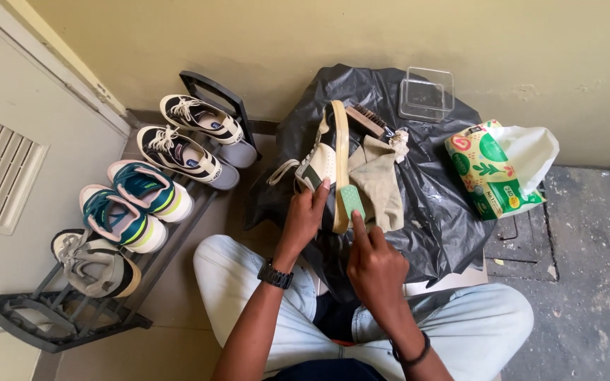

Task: The person scrubs the sole and sides of a sneaker with a green brush, wipes the upper with a cloth, and then removes the shoelaces. The person continues scrubbing the sole and sides of the shoe with the brush.

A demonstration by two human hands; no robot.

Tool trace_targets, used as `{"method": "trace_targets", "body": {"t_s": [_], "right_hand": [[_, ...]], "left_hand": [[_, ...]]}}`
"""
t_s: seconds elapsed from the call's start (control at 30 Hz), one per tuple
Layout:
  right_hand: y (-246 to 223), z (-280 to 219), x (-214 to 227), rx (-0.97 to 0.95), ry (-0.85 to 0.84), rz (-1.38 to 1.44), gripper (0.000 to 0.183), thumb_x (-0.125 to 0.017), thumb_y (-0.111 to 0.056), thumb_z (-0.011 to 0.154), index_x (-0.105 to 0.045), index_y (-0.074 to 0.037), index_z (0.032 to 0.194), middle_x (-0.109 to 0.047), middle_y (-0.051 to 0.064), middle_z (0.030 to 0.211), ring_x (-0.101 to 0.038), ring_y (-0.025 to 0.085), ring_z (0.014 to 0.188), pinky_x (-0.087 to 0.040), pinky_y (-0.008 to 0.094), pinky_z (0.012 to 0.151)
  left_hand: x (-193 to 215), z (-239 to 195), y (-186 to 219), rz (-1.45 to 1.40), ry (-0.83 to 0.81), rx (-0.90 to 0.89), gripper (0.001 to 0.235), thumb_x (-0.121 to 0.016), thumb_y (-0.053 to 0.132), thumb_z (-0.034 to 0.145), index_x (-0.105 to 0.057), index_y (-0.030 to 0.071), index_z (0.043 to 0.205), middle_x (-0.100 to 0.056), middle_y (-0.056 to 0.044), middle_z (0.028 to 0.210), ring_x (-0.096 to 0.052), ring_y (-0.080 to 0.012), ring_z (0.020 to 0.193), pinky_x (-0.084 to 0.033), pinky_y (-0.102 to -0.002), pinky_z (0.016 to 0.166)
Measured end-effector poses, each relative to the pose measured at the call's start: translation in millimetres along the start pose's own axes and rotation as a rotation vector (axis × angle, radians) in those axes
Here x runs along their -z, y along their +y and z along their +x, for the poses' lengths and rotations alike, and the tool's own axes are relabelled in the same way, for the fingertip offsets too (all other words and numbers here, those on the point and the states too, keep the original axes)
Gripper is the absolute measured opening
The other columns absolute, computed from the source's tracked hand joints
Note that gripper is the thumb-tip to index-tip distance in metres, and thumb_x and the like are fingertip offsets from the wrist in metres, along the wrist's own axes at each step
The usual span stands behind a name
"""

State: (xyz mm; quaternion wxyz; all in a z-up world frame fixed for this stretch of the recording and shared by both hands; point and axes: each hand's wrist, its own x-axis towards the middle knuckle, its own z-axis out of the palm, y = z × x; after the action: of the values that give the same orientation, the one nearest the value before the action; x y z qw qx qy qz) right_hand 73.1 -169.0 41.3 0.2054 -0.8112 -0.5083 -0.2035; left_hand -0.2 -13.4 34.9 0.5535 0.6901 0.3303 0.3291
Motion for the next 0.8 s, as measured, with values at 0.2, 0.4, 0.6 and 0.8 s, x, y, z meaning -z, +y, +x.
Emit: {"method": "trace_targets", "body": {"t_s": [0.2,0.4,0.6,0.8], "right_hand": [[5,87,-44,-0.007,-0.018,0.005,0.041,-0.055,-0.012,0.094,-0.071,-0.017,0.131,-0.069,0.007,0.081,-0.062,0.021,0.043,-0.047,0.036,0.039],[14,132,-78,0.079,0.037,-0.005,0.042,-0.058,-0.014,0.087,-0.071,-0.014,0.127,-0.067,0.01,0.08,-0.064,0.034,0.046,-0.048,0.046,0.04],[1,74,-35,0.082,-0.055,-0.024,0.049,-0.057,-0.011,0.085,-0.067,-0.009,0.133,-0.069,0.01,0.083,-0.065,0.031,0.045,-0.049,0.044,0.039],[-6,8,21,0.132,-0.109,-0.054,0.037,-0.058,-0.012,0.099,-0.063,-0.009,0.136,-0.059,0.001,0.073,-0.032,0.011,0.036,-0.022,0.03,0.03]], "left_hand": [[2,3,12,0.004,0.016,-0.025,0.065,-0.05,0.047,0.11,-0.045,0.007,0.059,-0.038,-0.008,0.044,-0.037,-0.0092,0.054,-0.035,-0.031,0.049],[2,2,18,0.004,0.024,-0.02,0.063,-0.049,0.043,0.111,-0.042,0.008,0.059,-0.032,-0.007,0.044,-0.032,-0.0086,0.052,-0.031,-0.031,0.048],[3,2,9,-0.029,0.005,-0.022,0.062,-0.045,0.048,0.112,-0.046,0.013,0.061,-0.037,-0.003,0.043,-0.026,-0.0077,0.046,-0.029,-0.03,0.045],[-3,1,-15,-0.005,-0.042,0.054,0.043,-0.047,0.043,0.106,-0.061,0.006,0.091,-0.058,-0.002,0.067,-0.046,-0.01,0.063,-0.039,-0.037,0.059]]}}
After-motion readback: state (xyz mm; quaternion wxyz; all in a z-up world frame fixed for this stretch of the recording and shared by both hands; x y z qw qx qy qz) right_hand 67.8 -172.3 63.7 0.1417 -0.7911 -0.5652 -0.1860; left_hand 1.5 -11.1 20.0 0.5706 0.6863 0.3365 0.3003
